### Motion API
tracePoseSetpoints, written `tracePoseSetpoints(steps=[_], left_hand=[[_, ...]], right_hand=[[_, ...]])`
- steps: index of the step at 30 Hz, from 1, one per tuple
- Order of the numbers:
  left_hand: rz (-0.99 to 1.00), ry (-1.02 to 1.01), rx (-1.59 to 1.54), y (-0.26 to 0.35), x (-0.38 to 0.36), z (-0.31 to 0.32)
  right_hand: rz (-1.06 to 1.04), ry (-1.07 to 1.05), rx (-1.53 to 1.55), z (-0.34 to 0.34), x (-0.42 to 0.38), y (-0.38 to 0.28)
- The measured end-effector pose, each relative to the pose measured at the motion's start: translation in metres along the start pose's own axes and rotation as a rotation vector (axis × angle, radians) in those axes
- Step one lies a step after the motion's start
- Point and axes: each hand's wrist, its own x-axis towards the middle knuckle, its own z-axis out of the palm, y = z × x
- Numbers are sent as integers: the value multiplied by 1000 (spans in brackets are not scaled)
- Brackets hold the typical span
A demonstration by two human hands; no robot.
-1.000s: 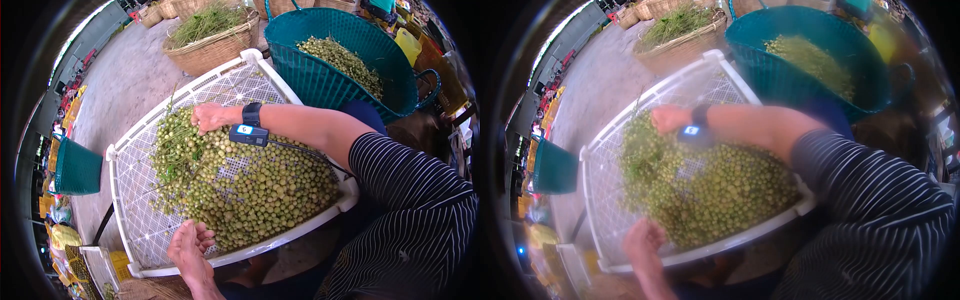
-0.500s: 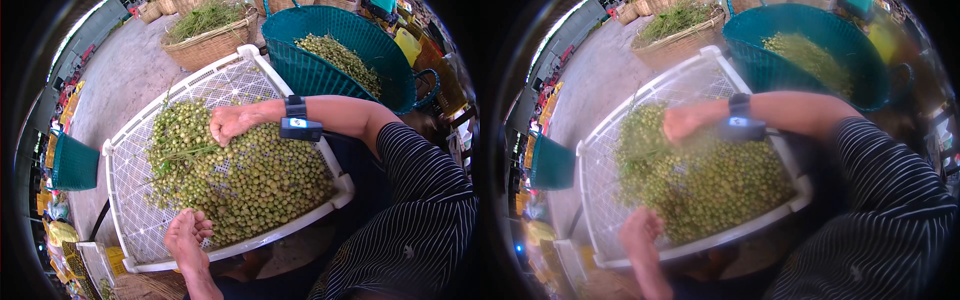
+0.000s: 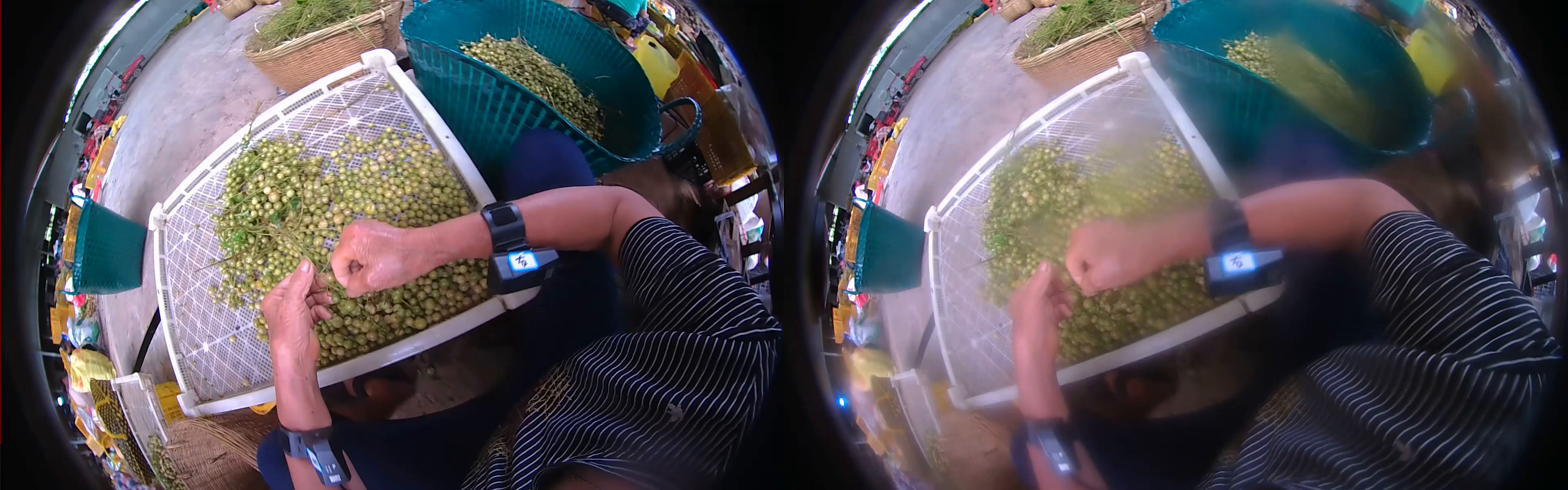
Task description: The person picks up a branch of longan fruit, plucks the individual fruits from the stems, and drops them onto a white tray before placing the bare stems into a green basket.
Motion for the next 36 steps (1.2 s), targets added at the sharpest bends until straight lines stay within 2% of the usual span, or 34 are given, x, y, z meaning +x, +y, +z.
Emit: tracePoseSetpoints(steps=[3,5,7,8,9,11,13,15,17,18,19,21,23,25,26,27,29,30,33,36], left_hand=[[17,-100,61,-12,11,3],[18,-97,2,-12,14,3],[141,-36,-22,-5,16,-3],[228,-20,8,0,17,-4],[235,-23,19,5,14,-5],[370,43,86,21,0,-8],[436,71,135,30,-7,-12],[474,61,-10,34,-13,-16],[480,54,46,40,-16,-14],[509,45,68,41,-17,-13],[539,34,91,43,-19,-12],[527,3,106,47,-24,-7],[517,-34,116,47,-25,-1],[510,-101,40,45,-26,4],[506,-103,41,45,-26,7],[484,-102,42,46,-27,10],[459,-102,44,45,-25,16],[425,-71,33,43,-23,20],[392,-15,41,44,-21,31],[333,-13,46,44,-19,37]], right_hand=[[70,17,-25,8,-16,-8],[74,-61,6,1,-20,-20],[7,-62,13,-5,-20,-7],[48,-86,46,-9,-20,3],[91,-110,79,-14,-19,11],[49,-47,83,-29,-15,16],[128,-9,-7,-44,-11,21],[68,50,-88,-47,-7,30],[298,220,155,-49,-4,35],[297,226,161,-51,-3,31],[295,226,169,-51,0,33],[154,307,139,-54,7,30],[154,354,145,-57,9,18],[-42,459,17,-58,17,15],[-37,353,26,-61,20,15],[-34,354,28,-59,20,12],[66,187,480,-51,19,-6],[161,94,508,-51,17,-18],[168,-13,651,-49,13,-23],[187,14,668,-44,13,-16]])
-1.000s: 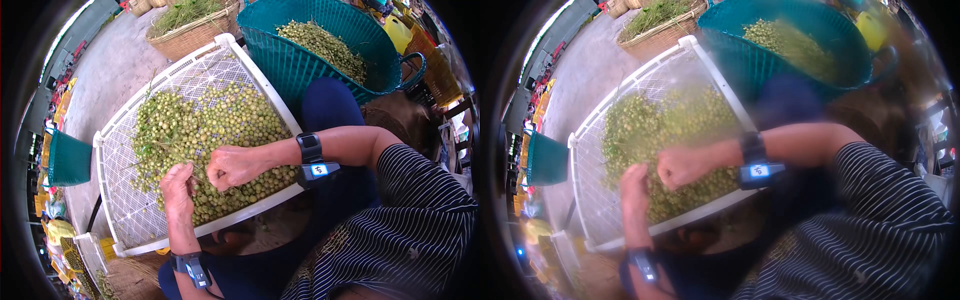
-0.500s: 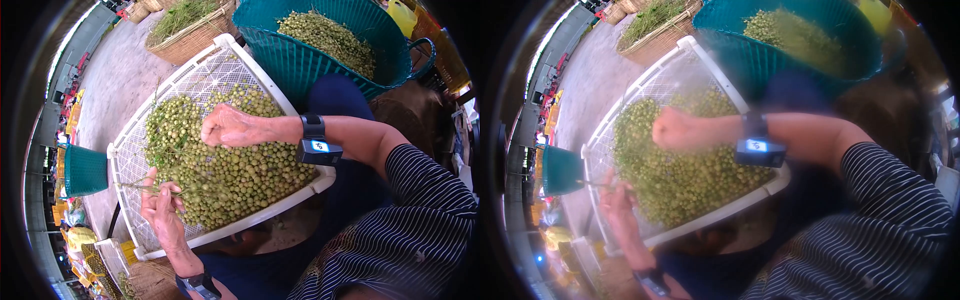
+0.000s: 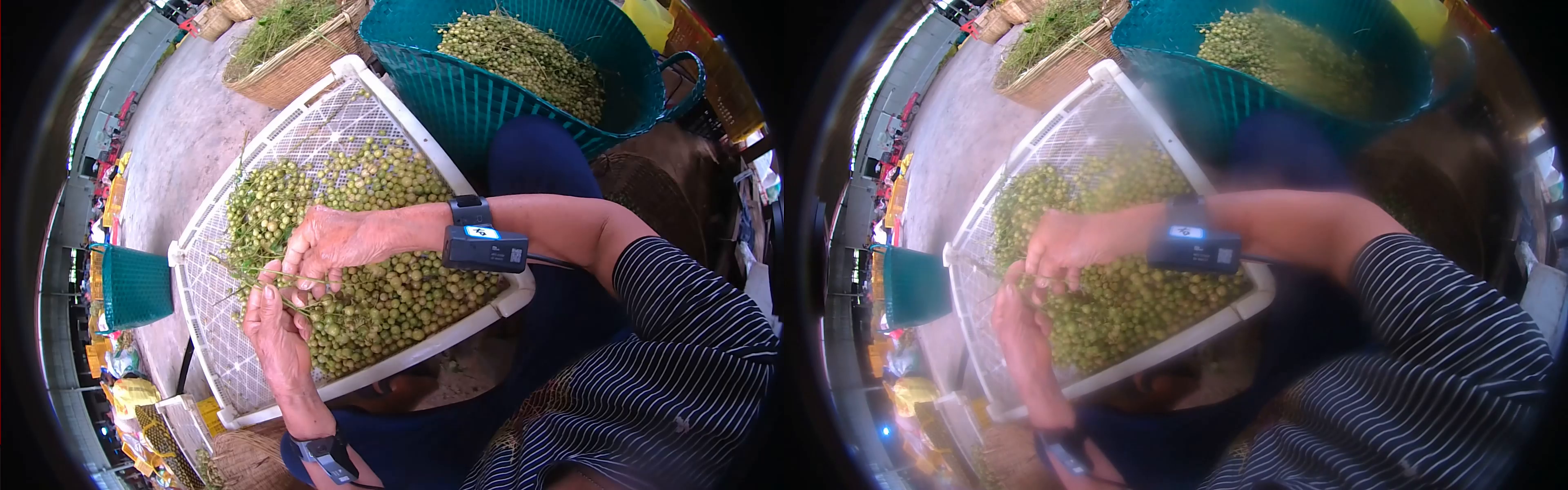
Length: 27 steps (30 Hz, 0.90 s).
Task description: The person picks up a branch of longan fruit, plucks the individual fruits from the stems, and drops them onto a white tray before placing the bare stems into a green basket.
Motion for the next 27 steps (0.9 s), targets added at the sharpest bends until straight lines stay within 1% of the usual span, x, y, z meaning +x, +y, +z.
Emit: tracePoseSetpoints(steps=[2,5,7,8,9,10,12,13,14,15,16,17,19,20,21,23,24,25,27], left_hand=[[-26,27,-23,-4,2,3],[-42,17,-41,-5,5,4],[-64,41,-44,-5,7,2],[-86,65,-43,-5,7,1],[-91,69,-46,-7,8,1],[-53,32,-47,-10,9,0],[8,-18,-68,-12,12,1],[8,-11,-69,-16,14,-2],[-21,57,-136,-21,18,-6],[-49,123,-203,-22,21,-10],[-101,131,-224,-16,21,-14],[-99,132,-225,-17,22,-19],[-126,194,-321,-20,26,-31],[-146,226,-308,-19,28,-35],[-141,222,-307,-18,29,-38],[-154,232,-392,-16,28,-44],[-150,214,-432,-15,28,-45],[-148,212,-431,-14,27,-46],[-132,266,-394,-11,24,-47]], right_hand=[[6,17,-30,0,1,4],[17,67,50,0,2,8],[35,142,-42,-1,3,9],[41,139,-42,-2,4,12],[-5,121,-65,-2,6,17],[-51,103,-87,-1,6,17],[-29,72,-111,1,6,18],[-13,47,-135,1,5,18],[-12,42,-135,1,4,15],[49,132,-144,0,2,12],[111,224,-155,-3,0,9],[109,222,-157,-10,1,15],[47,367,212,-29,4,33],[83,332,390,-38,4,37],[77,333,388,-43,1,34],[139,277,313,-49,-3,31],[176,371,404,-39,-2,25],[173,372,404,-35,-1,26],[179,341,215,-31,1,32]])
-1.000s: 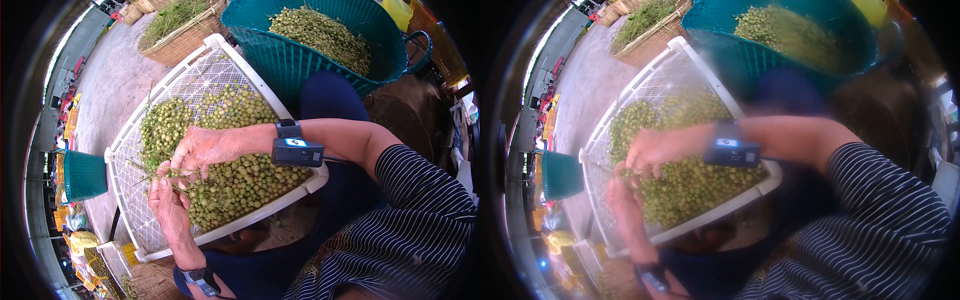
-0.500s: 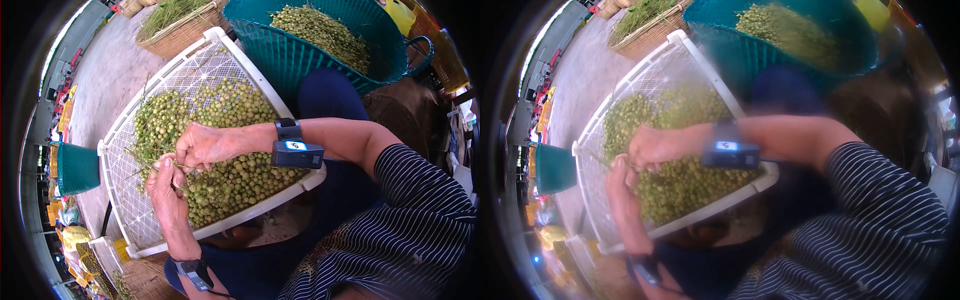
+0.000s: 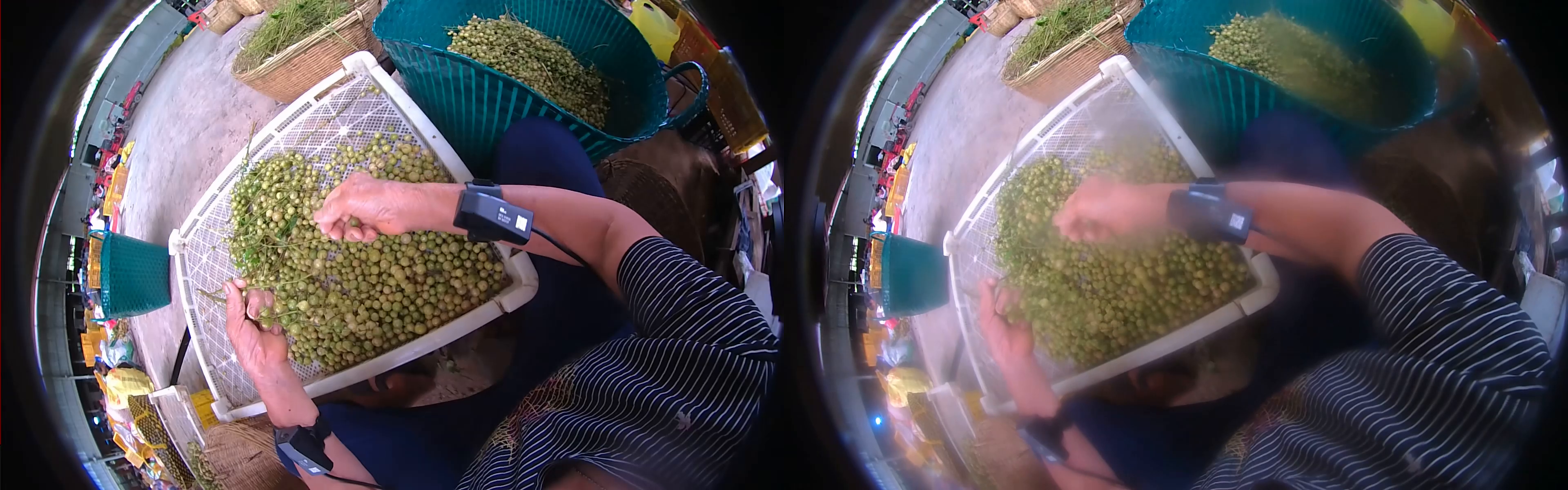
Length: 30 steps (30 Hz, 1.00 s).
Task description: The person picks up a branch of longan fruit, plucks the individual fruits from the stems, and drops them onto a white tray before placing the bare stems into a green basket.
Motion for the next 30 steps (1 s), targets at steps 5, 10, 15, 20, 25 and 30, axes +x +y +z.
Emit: tracePoseSetpoints(steps=[5,10,15,20,25,30], left_hand=[[-3,9,-5,4,-3,-5],[-50,-170,-23,4,0,-13],[-33,-197,-2,4,4,-16],[32,-5,34,3,1,-3],[36,3,20,6,5,-14],[24,-41,-28,5,3,-10]], right_hand=[[8,-71,-119,20,-13,-2],[80,-187,-103,33,-16,3],[37,-268,-135,30,-10,11],[-176,-298,-154,8,-3,12],[-682,-20,-882,21,-9,3],[-698,42,-848,58,-32,2]])
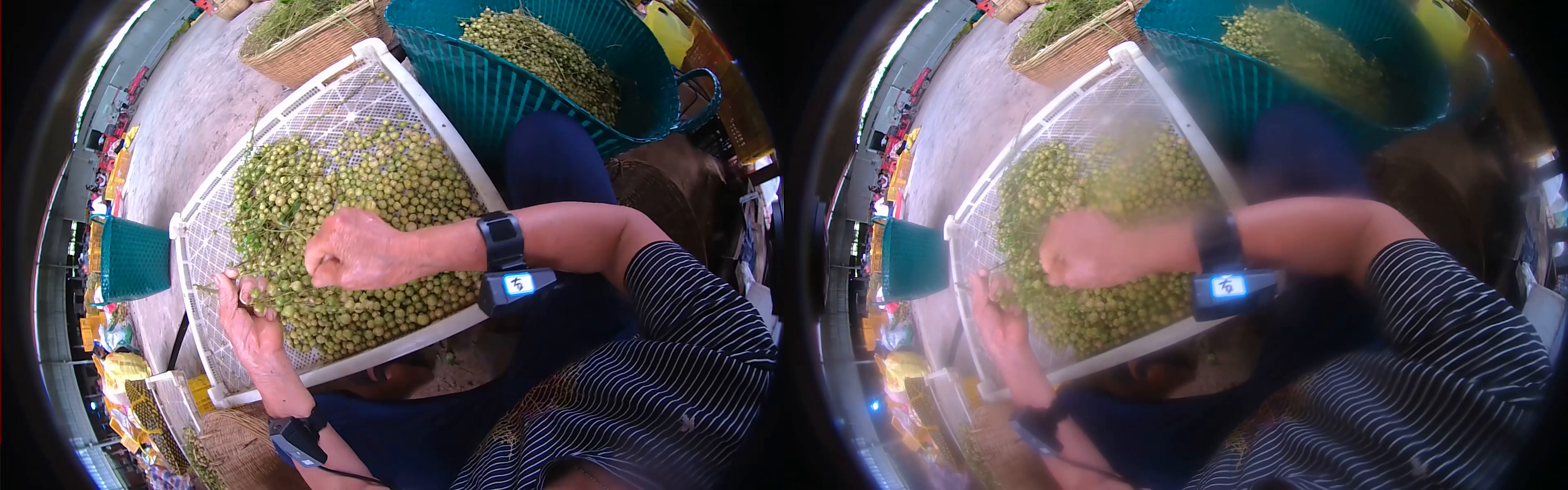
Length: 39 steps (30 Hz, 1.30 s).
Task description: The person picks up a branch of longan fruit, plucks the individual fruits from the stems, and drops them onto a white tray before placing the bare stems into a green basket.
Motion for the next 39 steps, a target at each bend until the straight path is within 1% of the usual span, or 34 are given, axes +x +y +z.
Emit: tracePoseSetpoints(steps=[2,3,4,7,11,13,16,17,19,23,24,25,26,29,30,32,34,35,36,38,39], left_hand=[[-33,-32,-55,-1,-5,9],[-33,-34,-54,-3,-7,12],[-9,-33,-41,-5,-9,15],[17,-15,-14,-6,-13,23],[32,-17,57,-6,-15,28],[38,-16,66,-7,-13,28],[40,-5,88,-5,-15,27],[32,-1,106,-3,-16,27],[26,8,117,-1,-19,29],[13,34,142,-4,-18,28],[14,34,141,-4,-16,25],[8,-7,102,-4,-14,20],[3,-47,62,-4,-12,17],[20,-48,56,-6,-12,17],[19,-49,56,-6,-12,18],[25,-20,95,-7,-12,20],[13,-41,72,-8,-11,18],[3,-61,52,-8,-10,18],[2,-62,51,-9,-12,21],[14,-6,97,-9,-16,30],[12,-8,98,-10,-17,31]], right_hand=[[5,5,33,4,0,-1],[51,-14,-21,6,1,0],[97,-33,-75,7,1,0],[123,-64,-45,4,0,1],[108,-50,2,7,0,3],[-35,49,18,11,-3,6],[-61,25,72,12,-3,8],[-63,23,73,12,-3,8],[23,-21,180,6,-1,6],[10,-23,182,4,2,11],[29,-15,283,2,2,9],[48,-9,384,1,2,8],[46,-11,384,0,3,11],[12,-107,550,-3,4,18],[104,-136,584,-5,4,17],[197,-164,617,-7,5,15],[429,-206,777,-11,5,10],[431,-206,778,-9,6,11],[344,-161,778,-4,7,14],[259,-113,776,2,6,19],[228,-131,683,5,6,22]])
